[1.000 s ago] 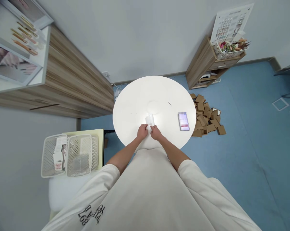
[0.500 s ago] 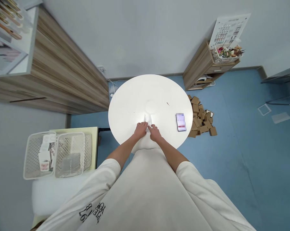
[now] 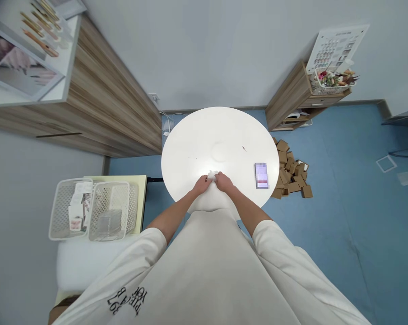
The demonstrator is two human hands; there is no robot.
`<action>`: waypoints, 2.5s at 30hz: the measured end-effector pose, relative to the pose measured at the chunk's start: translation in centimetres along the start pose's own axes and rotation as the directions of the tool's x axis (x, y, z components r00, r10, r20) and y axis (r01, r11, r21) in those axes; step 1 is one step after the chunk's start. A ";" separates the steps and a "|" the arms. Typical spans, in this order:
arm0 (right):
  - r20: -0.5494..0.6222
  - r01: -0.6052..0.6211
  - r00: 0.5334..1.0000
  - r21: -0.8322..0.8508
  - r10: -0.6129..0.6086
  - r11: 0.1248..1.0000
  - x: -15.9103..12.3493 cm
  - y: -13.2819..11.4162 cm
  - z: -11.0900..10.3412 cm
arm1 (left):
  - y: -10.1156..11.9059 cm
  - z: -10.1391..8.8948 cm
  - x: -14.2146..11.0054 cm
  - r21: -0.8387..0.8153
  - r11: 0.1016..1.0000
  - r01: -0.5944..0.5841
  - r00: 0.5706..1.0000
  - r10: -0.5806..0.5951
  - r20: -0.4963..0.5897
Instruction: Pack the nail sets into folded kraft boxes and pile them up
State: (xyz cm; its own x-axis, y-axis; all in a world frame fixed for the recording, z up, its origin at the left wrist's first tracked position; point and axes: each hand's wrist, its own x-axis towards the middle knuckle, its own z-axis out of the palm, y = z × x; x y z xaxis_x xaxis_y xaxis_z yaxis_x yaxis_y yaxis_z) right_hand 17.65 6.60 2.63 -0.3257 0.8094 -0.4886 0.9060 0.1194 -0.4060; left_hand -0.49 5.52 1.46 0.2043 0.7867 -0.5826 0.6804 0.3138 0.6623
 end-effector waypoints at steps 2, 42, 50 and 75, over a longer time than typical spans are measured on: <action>-0.026 -0.050 0.998 0.051 0.051 0.997 1.0 0.1 -0.3 | -0.3 0.5 -0.3 -0.094 0.996 0.003 0.998 -0.009 -0.065; 0.066 0.013 0.998 0.092 -0.019 0.996 7.6 -15.1 6.1 | -12.4 -9.1 -6.0 0.526 0.850 -0.026 0.982 0.120 -0.144; 0.073 -0.030 0.997 0.084 0.024 0.996 6.3 -16.0 6.1 | -12.5 -9.8 -5.7 0.491 0.867 -0.083 0.968 0.188 -0.167; -0.173 -0.120 0.975 0.114 0.139 0.986 -10.8 -7.2 5.9 | -7.9 -2.0 -14.9 0.584 0.809 -0.072 0.930 0.266 -0.252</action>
State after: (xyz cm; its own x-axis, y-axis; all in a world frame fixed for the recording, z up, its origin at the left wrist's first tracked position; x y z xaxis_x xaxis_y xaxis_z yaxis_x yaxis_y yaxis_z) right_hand 13.00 -6.44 6.28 -0.1449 0.9052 -0.3996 0.9017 -0.0454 -0.4299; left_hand -10.33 -7.57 5.85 0.1932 0.9495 -0.2472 0.9463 -0.1138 0.3026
